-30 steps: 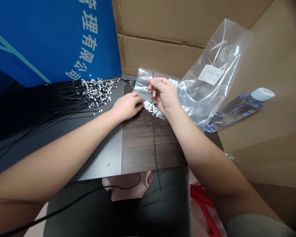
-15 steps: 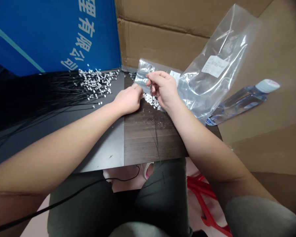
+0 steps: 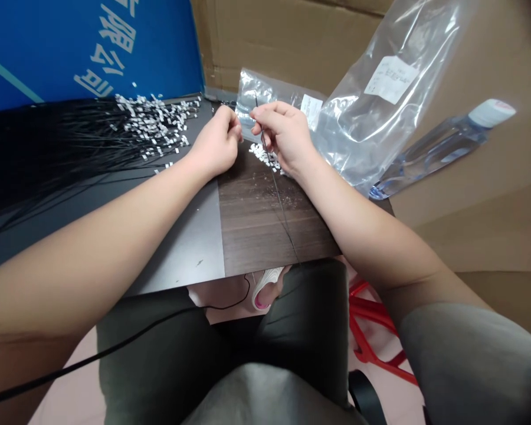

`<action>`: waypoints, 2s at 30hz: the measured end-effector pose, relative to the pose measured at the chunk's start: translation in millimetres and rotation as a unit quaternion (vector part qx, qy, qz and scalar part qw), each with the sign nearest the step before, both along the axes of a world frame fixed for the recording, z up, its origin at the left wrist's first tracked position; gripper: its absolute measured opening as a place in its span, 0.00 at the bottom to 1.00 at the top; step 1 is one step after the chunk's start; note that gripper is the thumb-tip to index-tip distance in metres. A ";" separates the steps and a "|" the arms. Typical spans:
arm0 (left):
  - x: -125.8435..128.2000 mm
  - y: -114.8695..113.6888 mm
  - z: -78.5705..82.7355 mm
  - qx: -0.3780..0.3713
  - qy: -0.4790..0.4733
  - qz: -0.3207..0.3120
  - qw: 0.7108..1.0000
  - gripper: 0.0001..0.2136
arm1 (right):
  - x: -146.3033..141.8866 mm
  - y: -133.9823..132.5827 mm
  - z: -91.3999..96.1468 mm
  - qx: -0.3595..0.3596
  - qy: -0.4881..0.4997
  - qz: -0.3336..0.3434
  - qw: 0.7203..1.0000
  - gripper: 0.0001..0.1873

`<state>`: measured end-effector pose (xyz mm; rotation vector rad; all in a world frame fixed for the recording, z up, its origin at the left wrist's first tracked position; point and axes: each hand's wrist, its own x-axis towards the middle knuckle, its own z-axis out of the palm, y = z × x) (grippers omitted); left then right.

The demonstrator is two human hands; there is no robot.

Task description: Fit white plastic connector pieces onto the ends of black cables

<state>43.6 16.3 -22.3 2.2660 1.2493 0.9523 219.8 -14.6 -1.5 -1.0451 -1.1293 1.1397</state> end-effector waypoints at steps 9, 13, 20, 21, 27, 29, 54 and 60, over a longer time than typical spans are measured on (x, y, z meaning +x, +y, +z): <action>2.5 -2.6 4.9 -0.008 -0.037 -0.003 0.999 0.01 | -4.0 -5.7 2.6 0.024 -0.044 -0.002 0.999 0.18; 3.0 -2.4 6.3 -0.062 -0.098 -0.009 0.993 0.06 | -2.2 -3.0 0.4 0.024 -0.063 -0.001 0.998 0.17; -3.5 -23.7 24.5 -0.176 -0.286 0.010 0.942 0.05 | -3.2 -0.4 -5.9 0.058 -0.031 0.023 0.998 0.12; -5.3 -27.1 27.1 -0.198 -0.317 0.012 0.927 0.05 | -5.0 -2.1 -6.2 0.059 -0.030 0.028 0.997 0.11; -19.4 -39.6 27.5 -0.275 -0.399 -0.001 0.875 0.09 | -18.4 -17.3 -4.1 0.060 -0.059 0.076 0.994 0.12; -22.1 -39.1 25.1 -0.271 -0.397 -0.010 0.877 0.10 | -22.6 -21.6 -3.6 0.065 -0.066 0.091 0.992 0.10; -36.8 -30.4 15.4 -0.310 -0.486 -0.056 0.815 0.19 | -37.9 -22.0 -12.8 -0.002 -0.004 0.085 0.996 0.21; -35.0 -34.6 18.9 -0.303 -0.471 -0.027 0.828 0.18 | -36.5 -21.2 -17.4 -0.002 0.003 0.078 0.997 0.20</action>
